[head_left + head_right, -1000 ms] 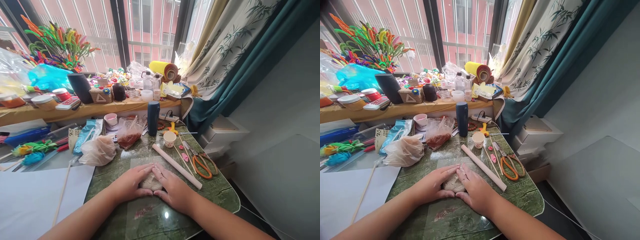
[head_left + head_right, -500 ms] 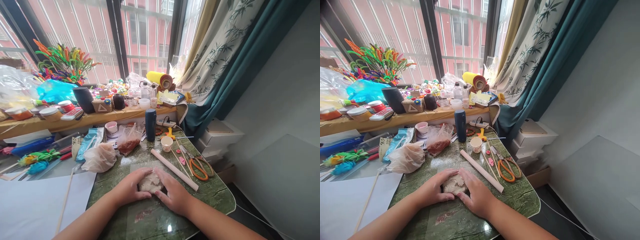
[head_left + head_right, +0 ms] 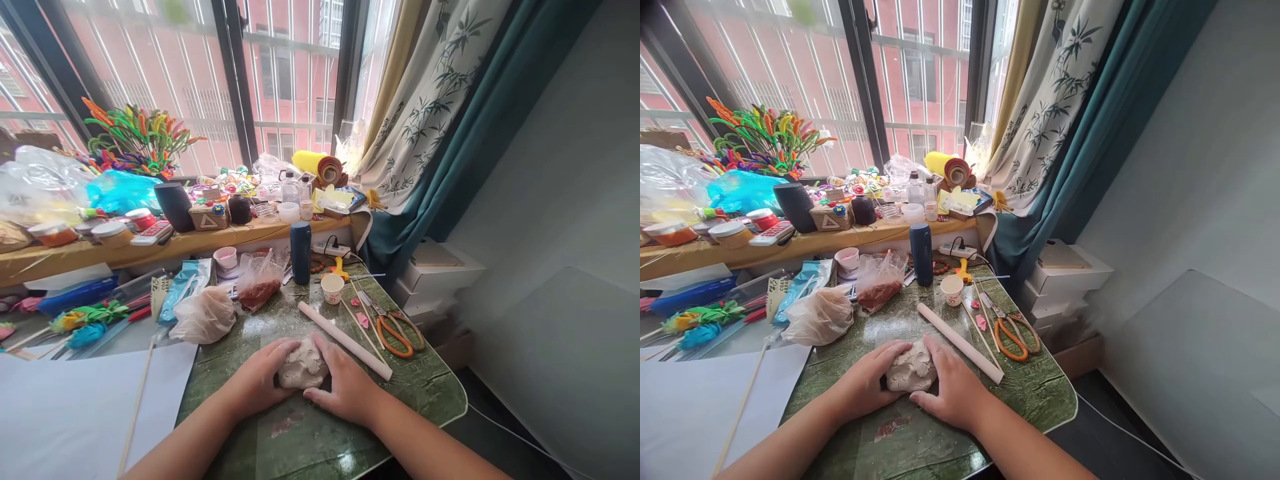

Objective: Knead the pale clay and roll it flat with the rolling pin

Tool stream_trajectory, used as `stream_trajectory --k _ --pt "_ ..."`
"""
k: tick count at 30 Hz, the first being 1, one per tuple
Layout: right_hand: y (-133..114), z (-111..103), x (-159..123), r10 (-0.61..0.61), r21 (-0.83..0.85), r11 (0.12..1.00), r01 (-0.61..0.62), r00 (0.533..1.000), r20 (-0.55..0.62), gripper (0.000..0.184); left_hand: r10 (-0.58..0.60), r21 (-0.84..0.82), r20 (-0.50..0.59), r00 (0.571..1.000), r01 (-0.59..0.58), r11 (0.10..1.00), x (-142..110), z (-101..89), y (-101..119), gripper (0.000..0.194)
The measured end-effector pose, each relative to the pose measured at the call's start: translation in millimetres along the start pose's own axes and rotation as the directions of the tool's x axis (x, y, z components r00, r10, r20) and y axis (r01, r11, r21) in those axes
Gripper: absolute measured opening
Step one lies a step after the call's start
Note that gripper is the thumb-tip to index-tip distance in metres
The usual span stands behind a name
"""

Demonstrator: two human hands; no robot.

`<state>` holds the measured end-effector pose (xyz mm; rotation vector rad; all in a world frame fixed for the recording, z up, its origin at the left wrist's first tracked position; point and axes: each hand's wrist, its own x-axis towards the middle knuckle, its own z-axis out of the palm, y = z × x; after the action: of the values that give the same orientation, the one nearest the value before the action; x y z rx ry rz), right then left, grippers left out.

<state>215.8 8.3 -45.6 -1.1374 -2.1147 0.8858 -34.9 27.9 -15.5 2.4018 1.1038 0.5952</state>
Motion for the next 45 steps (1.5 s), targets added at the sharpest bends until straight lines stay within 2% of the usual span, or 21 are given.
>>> stream_trajectory --k 4,6,7,8,9,11,12,13,15,17,19,21,23,25,30,33,35,41,43,45 --pt "2.4 3.3 -0.8 0.004 0.011 1.000 -0.004 1.000 -0.006 0.104 0.002 -0.035 -0.006 1.000 -0.002 0.999 -1.0 0.2 0.6 0.080" --pt "0.6 0.6 2.4 0.019 0.142 0.990 -0.016 1.000 -0.024 0.097 -0.017 -0.089 -0.044 0.999 0.013 0.996 0.6 -2.0 4.2 0.076" --pt "-1.8 -1.3 5.4 0.042 0.264 0.964 -0.028 0.998 -0.046 0.092 -0.033 -0.125 -0.067 0.997 0.025 0.992 1.6 -3.4 6.6 0.073" --pt "-5.2 -3.1 9.3 0.080 0.417 0.908 -0.047 0.995 -0.062 0.085 -0.057 -0.166 -0.084 0.995 0.042 0.985 2.6 -4.6 9.0 0.072" --pt "-9.3 -4.6 13.8 0.130 0.579 0.812 -0.072 0.990 -0.060 0.078 -0.086 -0.214 -0.093 0.992 0.065 0.975 3.6 -5.3 11.1 0.072" --pt "-18.5 -5.9 23.2 0.217 0.827 0.545 -0.135 0.976 0.015 0.067 -0.157 -0.322 -0.083 0.984 0.123 0.939 6.0 -4.5 13.3 0.075" --pt "-22.7 -5.6 27.4 0.240 0.889 0.427 -0.163 0.969 0.063 0.064 -0.196 -0.384 -0.073 0.978 0.154 0.910 7.6 -2.7 13.0 0.078" --pt "-26.2 -4.5 30.8 0.252 0.922 0.343 -0.181 0.963 0.096 0.061 -0.236 -0.458 -0.063 0.970 0.182 0.870 9.5 -0.1 12.2 0.084" --pt "-31.2 -0.4 35.1 0.281 0.953 0.259 -0.156 0.956 0.081 0.059 -0.324 -0.646 -0.066 0.944 0.207 0.735 14.9 6.0 10.1 0.102" --pt "-34.6 5.7 37.3 0.315 0.972 0.223 -0.077 0.949 0.003 0.060 -0.432 -0.846 -0.077 0.899 0.171 0.506 22.2 11.2 11.3 0.118" --pt "-38.1 12.2 39.2 0.329 0.982 0.187 0.001 0.942 -0.063 0.061 -0.530 -0.946 -0.048 0.847 0.131 0.296 30.2 13.9 17.9 0.106" --pt "-41.7 18.4 42.0 0.329 0.987 0.151 0.054 0.939 -0.102 0.061 -0.586 -0.980 -0.003 0.810 0.113 0.161 37.0 14.9 28.2 0.091" --pt "-43.7 23.7 45.0 0.333 0.988 0.136 0.070 0.936 -0.112 0.061 -0.650 -0.988 0.002 0.760 0.104 0.118 41.4 16.5 37.9 0.086" --pt "-42.8 28.2 47.0 0.352 0.988 0.143 0.059 0.930 -0.107 0.061 -0.682 -0.989 -0.012 0.731 0.092 0.117 42.9 19.9 43.2 0.083" --pt "-36.5 35.4 44.4 0.404 0.987 0.162 0.007 0.912 -0.073 0.058 -0.693 -0.977 -0.067 0.718 0.093 0.191 38.9 28.0 41.0 0.074" --pt "-38.4 36.5 41.4 0.391 0.974 0.226 -0.034 0.918 -0.059 0.061 -0.694 -0.963 -0.102 0.712 0.105 0.250 34.1 26.7 39.3 0.062" --pt "-40.6 36.6 40.0 0.371 0.963 0.267 -0.044 0.927 -0.060 0.059 -0.683 -0.962 -0.111 0.722 0.095 0.256 31.0 25.3 39.8 0.056" --pt "-39.8 39.2 39.3 0.345 0.927 0.370 -0.062 0.935 -0.075 0.056 -0.681 -1.000 -0.030 0.732 -0.018 0.024 29.4 27.0 38.8 0.050" --pt "-39.0 41.1 38.8 0.325 0.915 0.402 -0.030 0.939 -0.112 0.056 -0.676 -1.000 -0.015 0.737 -0.016 0.005 30.3 27.6 36.5 0.051" --pt "-40.0 42.0 36.2 0.307 0.887 0.461 0.004 0.938 -0.164 0.055 -0.670 -0.999 -0.027 0.742 0.000 0.040 30.0 27.5 34.6 0.055"
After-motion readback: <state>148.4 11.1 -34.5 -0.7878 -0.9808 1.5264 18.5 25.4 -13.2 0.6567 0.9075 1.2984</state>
